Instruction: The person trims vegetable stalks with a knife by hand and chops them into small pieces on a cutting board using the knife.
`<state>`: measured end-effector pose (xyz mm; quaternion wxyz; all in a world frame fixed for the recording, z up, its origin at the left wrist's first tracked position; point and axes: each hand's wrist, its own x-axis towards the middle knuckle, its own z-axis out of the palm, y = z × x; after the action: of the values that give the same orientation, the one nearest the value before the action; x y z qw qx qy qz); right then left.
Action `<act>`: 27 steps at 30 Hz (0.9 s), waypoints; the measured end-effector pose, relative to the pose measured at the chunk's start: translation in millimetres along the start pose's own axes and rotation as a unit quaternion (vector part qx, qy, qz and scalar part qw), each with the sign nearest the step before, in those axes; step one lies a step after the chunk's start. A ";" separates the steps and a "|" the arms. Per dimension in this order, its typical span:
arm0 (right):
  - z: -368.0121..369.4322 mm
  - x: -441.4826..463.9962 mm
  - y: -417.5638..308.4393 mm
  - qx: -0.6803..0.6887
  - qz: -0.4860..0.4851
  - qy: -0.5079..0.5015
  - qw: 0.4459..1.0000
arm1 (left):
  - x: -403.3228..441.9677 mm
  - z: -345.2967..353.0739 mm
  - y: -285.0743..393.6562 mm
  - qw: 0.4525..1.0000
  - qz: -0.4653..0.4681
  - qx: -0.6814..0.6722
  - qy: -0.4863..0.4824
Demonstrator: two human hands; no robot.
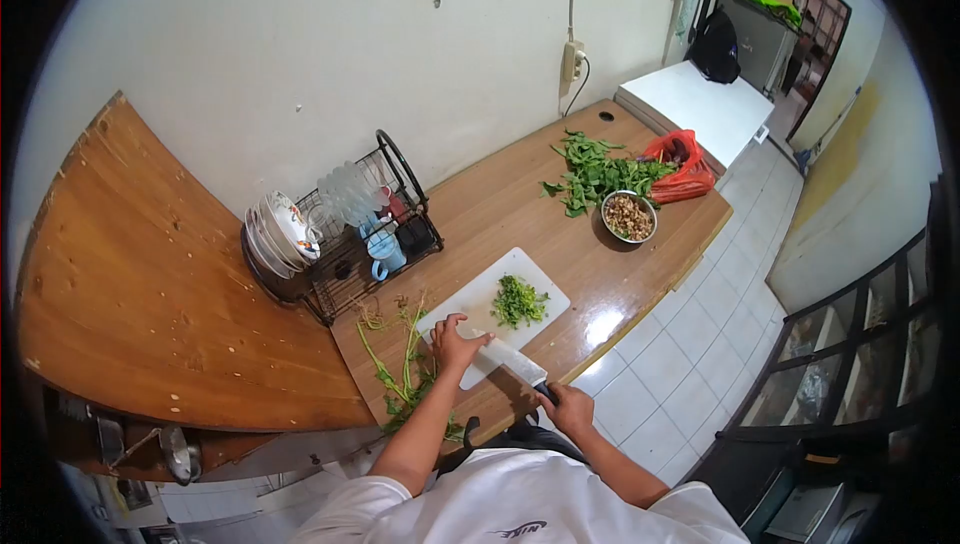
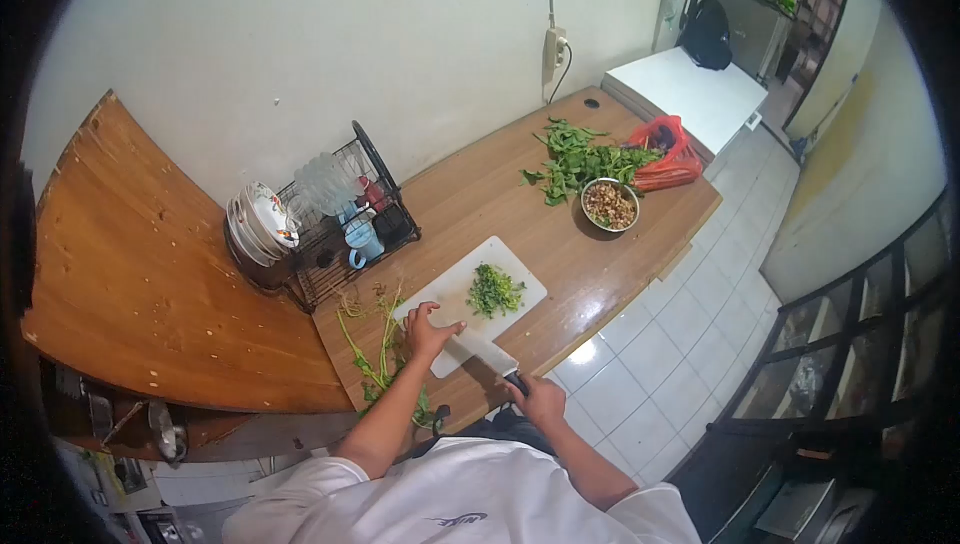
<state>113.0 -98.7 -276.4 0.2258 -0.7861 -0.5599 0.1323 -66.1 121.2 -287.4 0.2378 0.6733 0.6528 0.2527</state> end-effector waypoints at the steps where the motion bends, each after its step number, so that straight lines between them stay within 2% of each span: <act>1: -0.8 -5.0 -0.1 -0.012 0.021 0.002 1.000 | 6.1 7.4 -1.3 0.999 -0.025 0.012 -0.016; 5: 0.1 -25.0 2.0 -0.012 0.046 0.043 0.998 | 37.0 26.7 -9.9 0.999 0.006 0.009 -0.048; 8: -9.7 -36.1 -4.5 -0.023 0.116 -0.002 0.993 | 51.5 23.3 4.9 0.994 0.069 -0.013 -0.080; 11: -8.9 -44.9 -6.0 -0.014 0.155 -0.031 0.987 | 47.8 12.0 9.2 0.995 0.066 -0.039 -0.069; 13: -1.6 -49.8 -4.5 -0.009 0.173 -0.052 0.984 | 40.9 12.7 -13.9 0.995 0.064 -0.062 -0.040; 15: 11.1 -51.2 -1.8 0.051 0.194 -0.119 0.972 | 25.8 9.8 -45.3 0.994 0.063 -0.083 -0.011; 20: 51.4 -17.0 -15.7 0.086 0.128 -0.195 0.969 | -27.9 -11.7 -111.2 0.996 0.018 -0.090 -0.006; 22: 86.8 10.4 5.7 0.123 0.124 -0.197 0.965 | -39.5 -18.2 -130.0 0.995 0.014 -0.103 0.008; 25: 94.2 30.0 2.1 0.136 0.157 -0.046 0.977 | -56.2 -30.4 -144.3 0.992 0.015 -0.124 0.031; 27: 93.6 35.4 4.1 0.233 0.226 -0.084 0.942 | -55.8 -40.6 -144.6 0.995 0.029 -0.090 0.042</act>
<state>85.1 -47.2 -357.6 0.3189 -0.8033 -0.3382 0.3723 -203.3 70.1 -352.3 0.2625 0.6566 0.6170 0.3453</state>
